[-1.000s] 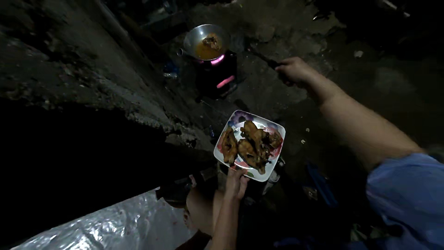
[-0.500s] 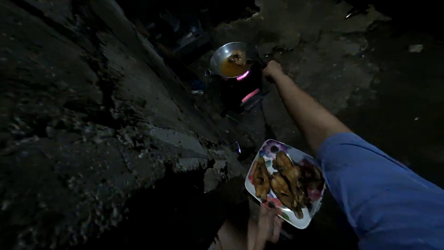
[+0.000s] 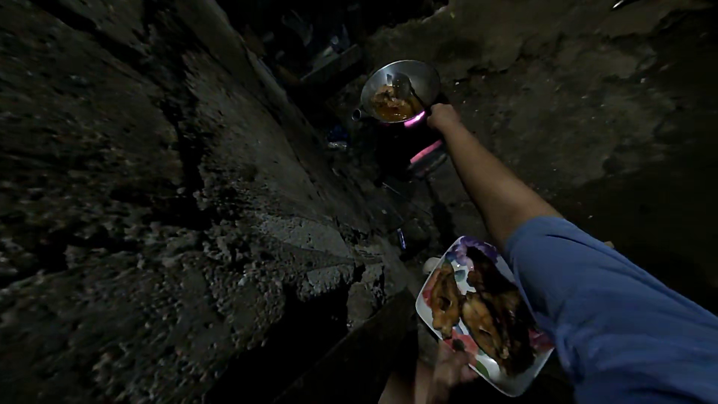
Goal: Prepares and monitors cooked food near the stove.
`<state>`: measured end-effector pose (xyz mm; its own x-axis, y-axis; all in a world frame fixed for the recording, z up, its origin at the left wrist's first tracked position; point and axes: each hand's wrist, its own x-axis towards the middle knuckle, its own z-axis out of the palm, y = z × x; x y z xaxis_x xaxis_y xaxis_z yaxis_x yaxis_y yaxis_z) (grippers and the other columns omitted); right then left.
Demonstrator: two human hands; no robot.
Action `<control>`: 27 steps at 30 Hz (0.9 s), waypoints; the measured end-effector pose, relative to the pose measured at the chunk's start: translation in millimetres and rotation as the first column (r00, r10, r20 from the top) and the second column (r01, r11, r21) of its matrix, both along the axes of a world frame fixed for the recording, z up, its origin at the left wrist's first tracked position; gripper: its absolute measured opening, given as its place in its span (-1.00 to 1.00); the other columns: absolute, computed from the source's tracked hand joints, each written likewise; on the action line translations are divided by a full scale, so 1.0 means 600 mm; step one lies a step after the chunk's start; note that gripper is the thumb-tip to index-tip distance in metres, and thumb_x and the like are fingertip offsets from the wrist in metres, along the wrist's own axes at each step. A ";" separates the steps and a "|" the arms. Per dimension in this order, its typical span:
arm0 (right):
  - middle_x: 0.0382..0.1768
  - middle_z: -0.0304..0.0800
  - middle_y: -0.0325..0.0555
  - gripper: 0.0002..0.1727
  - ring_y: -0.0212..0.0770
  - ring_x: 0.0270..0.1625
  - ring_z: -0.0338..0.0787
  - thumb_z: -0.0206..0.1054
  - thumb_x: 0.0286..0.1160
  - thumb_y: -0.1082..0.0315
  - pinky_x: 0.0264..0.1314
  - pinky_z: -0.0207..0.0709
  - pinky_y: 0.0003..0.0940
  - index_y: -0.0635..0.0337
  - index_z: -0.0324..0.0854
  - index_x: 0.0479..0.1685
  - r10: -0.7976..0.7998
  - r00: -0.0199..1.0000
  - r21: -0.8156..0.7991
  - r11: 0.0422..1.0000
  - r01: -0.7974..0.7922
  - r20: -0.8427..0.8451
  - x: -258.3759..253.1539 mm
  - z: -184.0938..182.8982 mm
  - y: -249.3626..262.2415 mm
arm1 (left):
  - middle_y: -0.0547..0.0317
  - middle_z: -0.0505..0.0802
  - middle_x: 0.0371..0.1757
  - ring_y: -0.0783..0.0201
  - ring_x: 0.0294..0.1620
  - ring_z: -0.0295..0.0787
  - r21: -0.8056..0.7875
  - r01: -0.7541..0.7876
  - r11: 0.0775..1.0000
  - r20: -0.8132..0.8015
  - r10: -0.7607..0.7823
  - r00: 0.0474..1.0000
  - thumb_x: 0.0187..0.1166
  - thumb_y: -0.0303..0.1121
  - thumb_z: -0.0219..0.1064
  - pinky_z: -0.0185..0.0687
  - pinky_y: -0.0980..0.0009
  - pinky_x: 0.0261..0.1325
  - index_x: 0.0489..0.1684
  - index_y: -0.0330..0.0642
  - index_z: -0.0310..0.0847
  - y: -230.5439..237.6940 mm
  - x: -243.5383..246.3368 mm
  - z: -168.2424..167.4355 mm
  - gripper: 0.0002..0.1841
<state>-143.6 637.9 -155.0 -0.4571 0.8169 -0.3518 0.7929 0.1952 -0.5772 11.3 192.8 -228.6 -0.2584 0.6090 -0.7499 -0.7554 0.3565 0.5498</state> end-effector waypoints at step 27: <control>0.48 0.58 0.42 -0.55 0.37 0.57 0.54 0.08 0.86 0.27 0.61 0.29 0.35 0.36 0.52 0.54 0.230 0.972 0.005 0.973 -0.230 -0.050 0.054 -0.005 0.038 | 0.26 0.77 -0.17 0.45 -0.25 0.81 0.035 -0.137 0.990 0.153 0.130 0.980 0.52 -0.82 -0.03 0.81 0.44 -0.08 0.23 -0.17 0.25 0.012 0.026 0.017 -0.58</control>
